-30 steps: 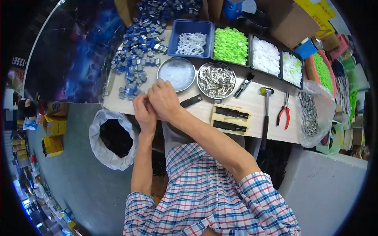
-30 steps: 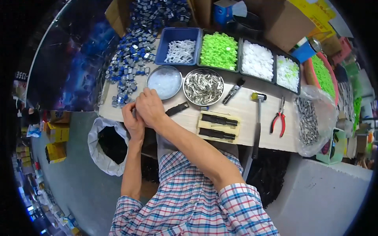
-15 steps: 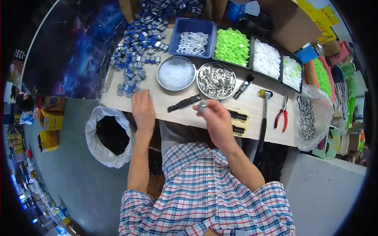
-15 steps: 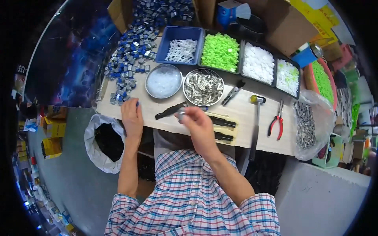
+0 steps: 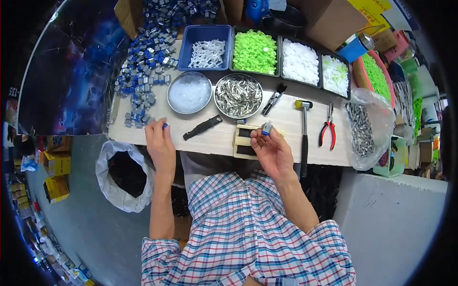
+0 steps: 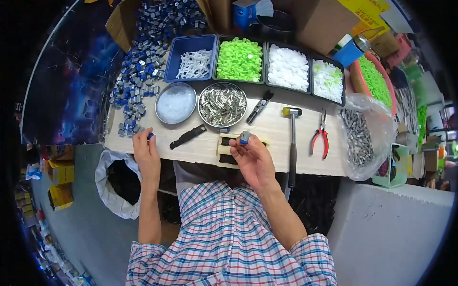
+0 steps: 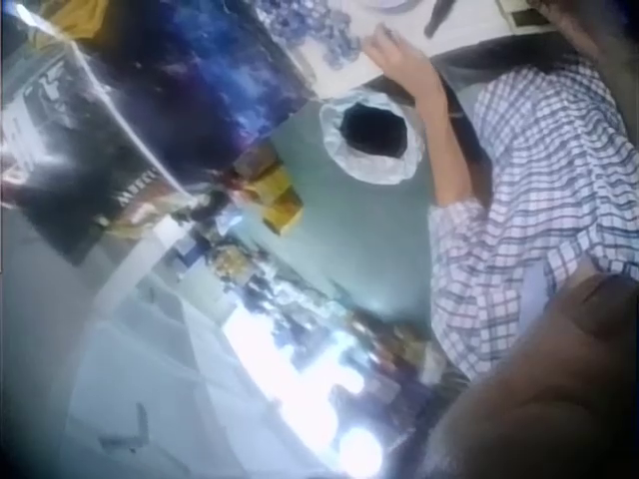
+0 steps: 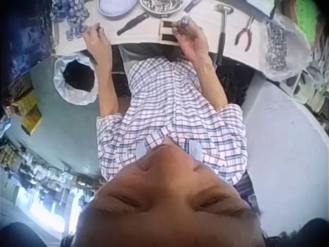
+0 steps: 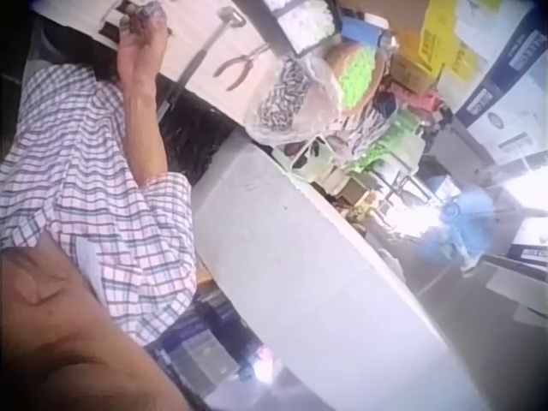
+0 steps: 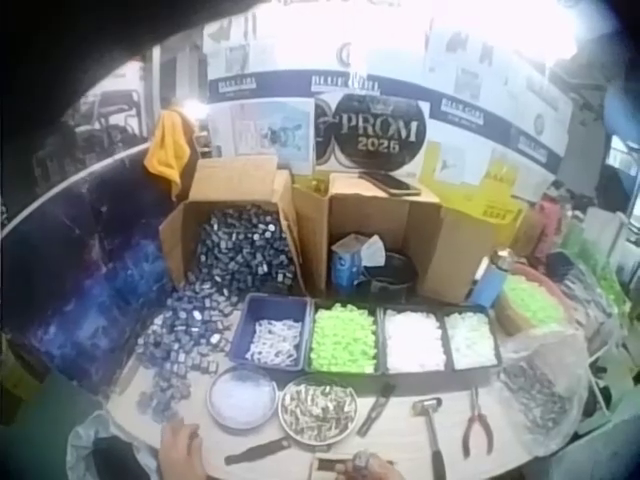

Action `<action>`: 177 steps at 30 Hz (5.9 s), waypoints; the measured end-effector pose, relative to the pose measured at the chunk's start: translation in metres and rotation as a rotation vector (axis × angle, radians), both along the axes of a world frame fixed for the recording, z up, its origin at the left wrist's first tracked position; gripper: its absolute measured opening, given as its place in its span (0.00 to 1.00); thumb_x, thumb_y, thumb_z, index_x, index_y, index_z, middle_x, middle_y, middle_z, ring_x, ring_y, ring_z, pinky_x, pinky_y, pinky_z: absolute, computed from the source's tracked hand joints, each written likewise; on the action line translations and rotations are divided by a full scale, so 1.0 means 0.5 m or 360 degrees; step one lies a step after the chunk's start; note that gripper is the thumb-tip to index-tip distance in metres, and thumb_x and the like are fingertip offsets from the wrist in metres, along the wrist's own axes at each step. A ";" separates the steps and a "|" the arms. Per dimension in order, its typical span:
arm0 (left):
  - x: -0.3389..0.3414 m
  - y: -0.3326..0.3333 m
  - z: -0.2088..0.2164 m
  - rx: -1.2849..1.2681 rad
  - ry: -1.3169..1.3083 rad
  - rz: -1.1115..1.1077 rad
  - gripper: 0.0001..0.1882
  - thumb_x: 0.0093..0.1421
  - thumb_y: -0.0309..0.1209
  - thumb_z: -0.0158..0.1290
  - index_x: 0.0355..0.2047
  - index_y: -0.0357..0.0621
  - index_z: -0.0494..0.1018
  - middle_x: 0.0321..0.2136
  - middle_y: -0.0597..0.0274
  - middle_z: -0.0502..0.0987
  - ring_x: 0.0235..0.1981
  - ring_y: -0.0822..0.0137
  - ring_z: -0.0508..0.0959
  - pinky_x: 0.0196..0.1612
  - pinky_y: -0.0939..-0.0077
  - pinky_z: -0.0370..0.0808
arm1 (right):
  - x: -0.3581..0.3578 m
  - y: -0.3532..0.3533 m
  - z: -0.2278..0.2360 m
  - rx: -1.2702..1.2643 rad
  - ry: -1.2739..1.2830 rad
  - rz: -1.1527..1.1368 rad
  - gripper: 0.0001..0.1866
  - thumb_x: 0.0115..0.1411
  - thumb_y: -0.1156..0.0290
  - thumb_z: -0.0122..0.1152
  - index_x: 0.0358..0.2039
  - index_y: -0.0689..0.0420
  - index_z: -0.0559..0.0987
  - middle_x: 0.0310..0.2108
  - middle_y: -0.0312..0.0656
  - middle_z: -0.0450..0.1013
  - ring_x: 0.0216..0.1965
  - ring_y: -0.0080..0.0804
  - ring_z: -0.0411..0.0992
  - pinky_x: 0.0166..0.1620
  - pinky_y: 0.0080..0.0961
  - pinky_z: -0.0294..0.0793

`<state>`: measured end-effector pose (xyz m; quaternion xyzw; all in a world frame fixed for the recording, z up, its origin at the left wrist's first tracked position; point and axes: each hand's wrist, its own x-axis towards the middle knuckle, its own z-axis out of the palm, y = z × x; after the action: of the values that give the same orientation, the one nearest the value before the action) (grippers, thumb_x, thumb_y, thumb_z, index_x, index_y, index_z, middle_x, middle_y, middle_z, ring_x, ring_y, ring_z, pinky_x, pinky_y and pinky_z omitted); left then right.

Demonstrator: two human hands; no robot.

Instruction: The person is assembling small components into a plastic housing using a small hammer and various small parts from bins.

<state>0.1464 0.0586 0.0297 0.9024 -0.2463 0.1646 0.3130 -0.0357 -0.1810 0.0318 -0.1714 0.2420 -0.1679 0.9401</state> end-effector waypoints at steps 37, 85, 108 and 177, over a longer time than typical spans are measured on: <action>-0.175 -0.158 -0.008 -0.0004 -0.0176 -0.1239 0.15 0.47 0.24 0.58 0.36 0.31 0.78 0.40 0.47 0.79 0.45 0.48 0.80 0.48 0.60 0.79 | 0.066 -0.008 0.031 -0.3836 0.0562 0.0412 0.10 0.52 0.72 0.66 0.36 0.56 0.79 0.28 0.39 0.72 0.36 0.39 0.71 0.41 0.37 0.66; -0.021 -0.329 -0.020 0.0128 -0.0182 -0.0646 0.08 0.54 0.20 0.58 0.35 0.39 0.76 0.38 0.52 0.75 0.46 0.49 0.73 0.47 0.56 0.71 | 0.344 -0.236 0.004 -0.3529 0.0742 -0.0250 0.07 0.58 0.78 0.65 0.37 0.59 0.78 0.35 0.51 0.72 0.35 0.52 0.75 0.39 0.43 0.76; -0.176 -0.244 0.033 -0.1409 0.1961 -0.0696 0.08 0.69 0.23 0.52 0.45 0.32 0.76 0.36 0.62 0.81 0.33 0.76 0.79 0.38 0.83 0.77 | 0.019 0.026 0.030 -0.1035 0.0287 -0.0054 0.06 0.70 0.77 0.55 0.46 0.63 0.75 0.40 0.38 0.76 0.39 0.20 0.75 0.46 0.18 0.76; -0.174 -0.221 -0.022 0.0037 -0.0214 -0.1136 0.13 0.54 0.27 0.54 0.39 0.35 0.78 0.45 0.52 0.81 0.52 0.50 0.77 0.56 0.55 0.72 | 0.024 -0.059 0.007 -0.3514 0.0409 0.0279 0.09 0.51 0.82 0.64 0.34 0.61 0.76 0.31 0.45 0.71 0.34 0.44 0.71 0.40 0.36 0.73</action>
<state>0.0596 -0.0520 0.0189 0.7502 -0.5677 0.1009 0.3235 -0.0239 -0.2106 0.0351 -0.9458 0.0425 -0.2051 0.2483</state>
